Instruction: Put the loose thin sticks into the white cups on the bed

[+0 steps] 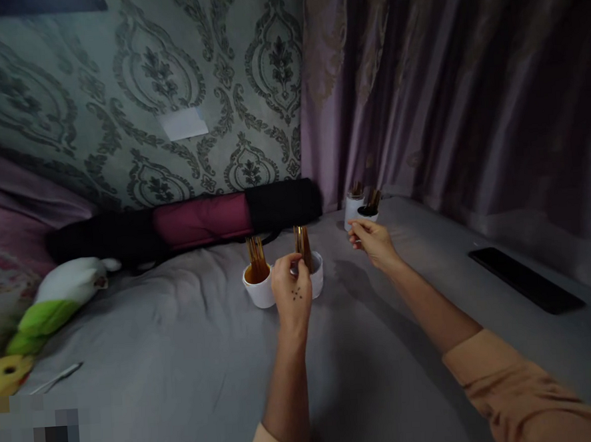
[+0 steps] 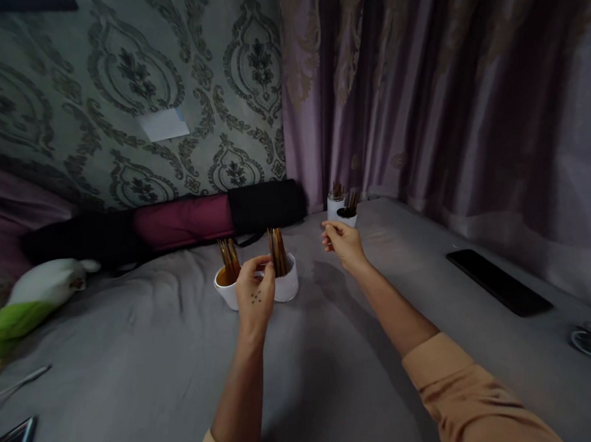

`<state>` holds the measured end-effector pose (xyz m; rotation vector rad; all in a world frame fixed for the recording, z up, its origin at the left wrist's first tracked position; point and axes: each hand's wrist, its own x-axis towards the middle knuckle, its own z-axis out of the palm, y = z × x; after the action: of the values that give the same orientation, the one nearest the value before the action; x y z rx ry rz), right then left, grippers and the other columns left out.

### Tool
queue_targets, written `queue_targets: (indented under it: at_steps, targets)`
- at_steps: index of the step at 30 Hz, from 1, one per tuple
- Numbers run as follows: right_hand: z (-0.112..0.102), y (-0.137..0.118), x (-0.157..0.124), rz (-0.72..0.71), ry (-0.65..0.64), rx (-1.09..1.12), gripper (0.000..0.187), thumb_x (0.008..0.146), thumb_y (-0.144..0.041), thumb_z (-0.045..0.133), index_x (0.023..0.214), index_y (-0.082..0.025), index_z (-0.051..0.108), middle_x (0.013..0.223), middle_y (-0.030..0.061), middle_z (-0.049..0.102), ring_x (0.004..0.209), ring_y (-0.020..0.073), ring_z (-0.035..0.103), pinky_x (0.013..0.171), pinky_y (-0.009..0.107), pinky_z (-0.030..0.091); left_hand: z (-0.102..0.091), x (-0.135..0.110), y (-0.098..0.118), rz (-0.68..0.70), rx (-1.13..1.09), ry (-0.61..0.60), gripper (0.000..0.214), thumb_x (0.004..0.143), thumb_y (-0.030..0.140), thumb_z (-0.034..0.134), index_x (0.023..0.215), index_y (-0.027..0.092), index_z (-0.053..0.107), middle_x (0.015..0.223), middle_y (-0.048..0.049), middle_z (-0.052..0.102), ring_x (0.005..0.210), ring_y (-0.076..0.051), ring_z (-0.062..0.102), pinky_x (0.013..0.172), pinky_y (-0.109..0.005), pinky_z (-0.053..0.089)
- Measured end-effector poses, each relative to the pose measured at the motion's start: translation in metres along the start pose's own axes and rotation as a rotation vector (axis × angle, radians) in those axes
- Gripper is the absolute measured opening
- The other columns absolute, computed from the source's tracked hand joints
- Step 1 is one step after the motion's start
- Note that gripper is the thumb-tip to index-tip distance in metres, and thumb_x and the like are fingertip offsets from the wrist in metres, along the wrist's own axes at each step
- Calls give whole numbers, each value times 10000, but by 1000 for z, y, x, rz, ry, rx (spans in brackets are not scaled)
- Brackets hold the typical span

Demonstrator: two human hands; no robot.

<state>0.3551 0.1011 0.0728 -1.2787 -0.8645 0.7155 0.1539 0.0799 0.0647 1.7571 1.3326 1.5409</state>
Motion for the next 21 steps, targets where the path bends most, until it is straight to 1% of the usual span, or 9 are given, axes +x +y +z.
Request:
queue_targets:
  at_steps: [4, 9, 14, 21]
  targets:
    - [16, -4, -21, 21, -72, 60, 295, 706, -355, 585, 917, -148, 589, 707, 6, 544, 537, 62, 509, 439, 172, 428, -7, 4, -1, -32, 6, -19, 184, 783, 261, 489, 874, 170, 620, 801, -45, 619, 746, -147, 576, 671, -278, 455]
    - [30, -7, -41, 50, -133, 79, 302, 702, -354, 591, 930, -156, 587, 723, 7, 556, 549, 61, 514, 453, 175, 433, -11, 6, -4, -24, 51, -42, 188, 785, 259, 484, 872, 163, 620, 823, -52, 627, 757, -148, 574, 688, -281, 451]
    - [36, -1, -54, 98, -163, 118, 298, 683, -328, 624, 926, -158, 587, 732, 4, 570, 558, 65, 525, 458, 182, 441, -13, 6, -8, 20, 117, -56, 170, 783, 235, 482, 862, 160, 614, 826, -53, 622, 770, -154, 565, 694, -290, 447]
    - [40, 7, -69, 242, -271, 153, 272, 725, -258, 604, 979, -173, 561, 709, -5, 577, 539, 62, 532, 442, 170, 438, -11, 5, -10, 81, 197, -104, 165, 767, 183, 493, 877, 157, 614, 867, -65, 622, 835, -174, 551, 732, -314, 440]
